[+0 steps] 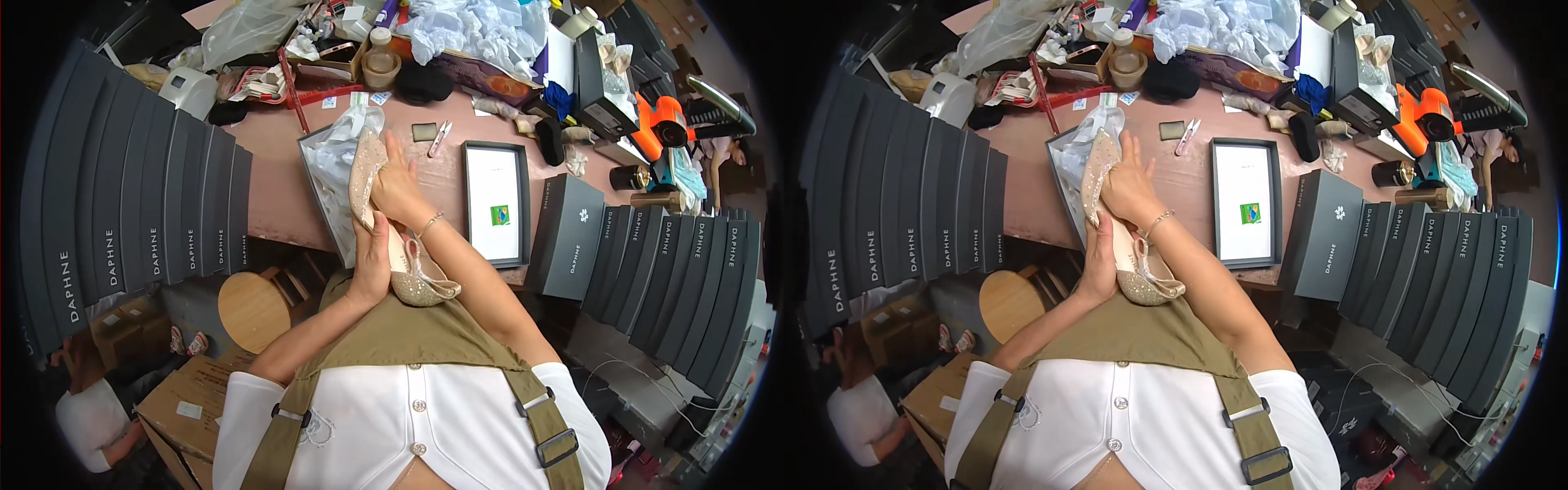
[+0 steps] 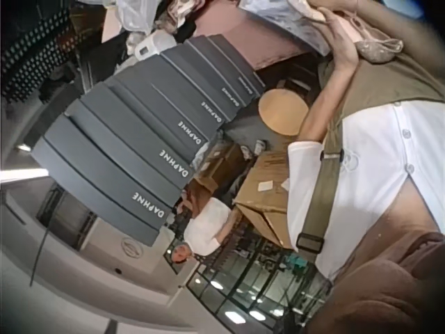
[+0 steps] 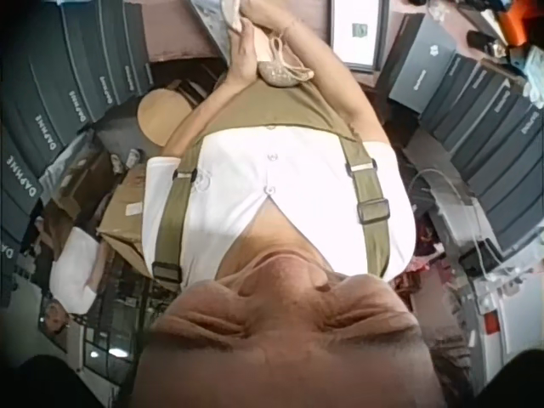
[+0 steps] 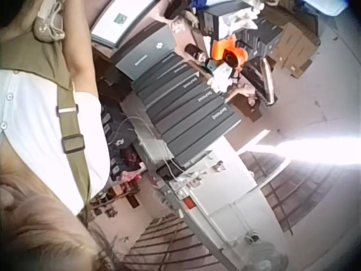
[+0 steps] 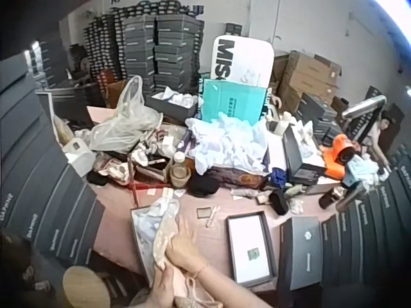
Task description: Packing pairs of high-heeled shoes into boxes, including wrapping them in protective paper and adding foam supports.
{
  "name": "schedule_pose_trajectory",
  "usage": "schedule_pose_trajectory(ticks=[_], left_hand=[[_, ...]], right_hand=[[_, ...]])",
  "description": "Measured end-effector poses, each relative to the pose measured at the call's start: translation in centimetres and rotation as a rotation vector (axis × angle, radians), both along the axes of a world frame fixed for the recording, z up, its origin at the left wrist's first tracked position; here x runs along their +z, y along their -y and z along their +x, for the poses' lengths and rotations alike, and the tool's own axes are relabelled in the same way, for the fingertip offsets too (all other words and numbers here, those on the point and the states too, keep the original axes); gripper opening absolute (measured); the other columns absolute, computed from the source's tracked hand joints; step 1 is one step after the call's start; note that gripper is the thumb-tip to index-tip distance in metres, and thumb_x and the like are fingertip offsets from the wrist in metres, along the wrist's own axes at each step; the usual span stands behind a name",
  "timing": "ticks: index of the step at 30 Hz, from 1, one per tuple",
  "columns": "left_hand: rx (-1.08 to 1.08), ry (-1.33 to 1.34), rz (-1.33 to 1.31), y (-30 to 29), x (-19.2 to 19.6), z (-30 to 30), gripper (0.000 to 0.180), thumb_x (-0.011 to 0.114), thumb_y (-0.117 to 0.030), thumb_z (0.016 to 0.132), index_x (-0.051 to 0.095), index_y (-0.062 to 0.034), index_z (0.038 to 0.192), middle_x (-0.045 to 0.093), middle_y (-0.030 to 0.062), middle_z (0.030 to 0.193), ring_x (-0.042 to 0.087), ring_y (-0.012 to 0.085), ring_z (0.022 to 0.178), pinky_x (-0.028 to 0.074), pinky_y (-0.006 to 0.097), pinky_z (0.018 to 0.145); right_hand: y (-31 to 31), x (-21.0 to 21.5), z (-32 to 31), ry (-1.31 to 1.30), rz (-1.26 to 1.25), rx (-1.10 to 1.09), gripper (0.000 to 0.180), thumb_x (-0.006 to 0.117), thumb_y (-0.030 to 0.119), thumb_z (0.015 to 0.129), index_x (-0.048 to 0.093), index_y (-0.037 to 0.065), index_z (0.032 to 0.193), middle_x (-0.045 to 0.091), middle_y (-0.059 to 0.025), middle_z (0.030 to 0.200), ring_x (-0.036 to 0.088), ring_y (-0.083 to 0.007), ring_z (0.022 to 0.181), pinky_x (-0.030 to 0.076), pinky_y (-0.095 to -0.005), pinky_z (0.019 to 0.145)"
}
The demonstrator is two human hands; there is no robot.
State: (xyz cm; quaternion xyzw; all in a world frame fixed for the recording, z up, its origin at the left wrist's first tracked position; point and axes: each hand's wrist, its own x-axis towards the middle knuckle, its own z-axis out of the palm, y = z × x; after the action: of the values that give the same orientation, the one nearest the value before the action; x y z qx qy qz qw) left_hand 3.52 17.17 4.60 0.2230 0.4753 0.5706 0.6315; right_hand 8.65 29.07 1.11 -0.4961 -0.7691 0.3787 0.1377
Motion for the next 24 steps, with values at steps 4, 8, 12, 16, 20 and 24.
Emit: schedule_pose_trajectory(ticks=[4,8,12,16,20,24], left_hand=[[0.113,-0.128,0.137,-0.3,-0.7,0.6,0.041,0.038,-0.038,0.099,0.031,-0.0076,0.125,0.051,0.0083,0.095,0.055,0.0130,0.071,0.050,0.027,0.061],[0.100,0.083,0.027,-1.3,0.7,-2.5,0.041,0.042,-0.037,0.097,0.049,-0.0003,0.113,0.060,0.0097,0.088,0.060,0.0144,0.076,0.050,0.026,0.063],[0.010,0.348,-0.038,-2.4,0.2,-6.8,0.053,0.037,-0.045,0.096,0.056,0.0044,0.103,0.060,0.0081,0.076,0.060,0.0135,0.068,0.051,0.025,0.059],[-0.006,1.069,-0.057,-3.7,-1.7,-8.1,0.056,0.039,-0.045,0.097,0.042,0.0022,0.126,0.053,0.0038,0.071,0.052,0.0112,0.061,0.050,0.023,0.052],[-0.100,1.247,0.197,-3.9,-3.7,-7.0,0.060,0.030,-0.046,0.099,0.037,0.0034,0.132,0.052,0.0077,0.070,0.051,0.0143,0.061,0.045,0.026,0.050],[-0.300,1.479,0.449,-4.6,-5.8,-7.4,0.061,0.029,-0.046,0.099,0.040,0.0051,0.131,0.052,0.0115,0.075,0.052,0.0176,0.059,0.044,0.027,0.049]], right_hand=[[2.2,0.8,3.5,-0.161,0.028,0.087,0.040,0.043,0.024,0.090,0.060,-0.007,0.108,0.015,-0.0293,0.147,0.012,-0.0468,0.137,0.017,-0.0555,0.108],[5.6,1.6,8.6,-0.859,-0.593,-0.183,0.062,0.044,0.044,0.095,0.031,0.004,0.141,0.024,-0.0181,0.148,0.037,-0.0288,0.130,0.032,-0.0400,0.105],[4.8,5.5,10.5,-0.792,-0.657,0.039,0.072,0.059,0.043,0.087,0.031,0.004,0.141,0.038,-0.0148,0.140,0.047,-0.0253,0.121,0.039,-0.0385,0.099],[5.3,7.5,8.0,-0.528,-0.427,0.364,0.081,0.079,0.034,0.072,0.040,0.001,0.135,0.056,-0.0134,0.118,0.057,-0.0228,0.104,0.045,-0.0349,0.090],[6.2,9.3,4.6,-0.378,-0.119,0.436,0.051,0.078,0.016,0.072,0.057,0.004,0.117,0.060,-0.0104,0.095,0.060,-0.0236,0.087,0.047,-0.0327,0.079],[6.8,8.1,3.2,-0.449,0.263,0.449,0.034,0.076,0.009,0.070,0.063,0.005,0.102,0.058,-0.0069,0.086,0.058,-0.0244,0.079,0.046,-0.0344,0.069]])
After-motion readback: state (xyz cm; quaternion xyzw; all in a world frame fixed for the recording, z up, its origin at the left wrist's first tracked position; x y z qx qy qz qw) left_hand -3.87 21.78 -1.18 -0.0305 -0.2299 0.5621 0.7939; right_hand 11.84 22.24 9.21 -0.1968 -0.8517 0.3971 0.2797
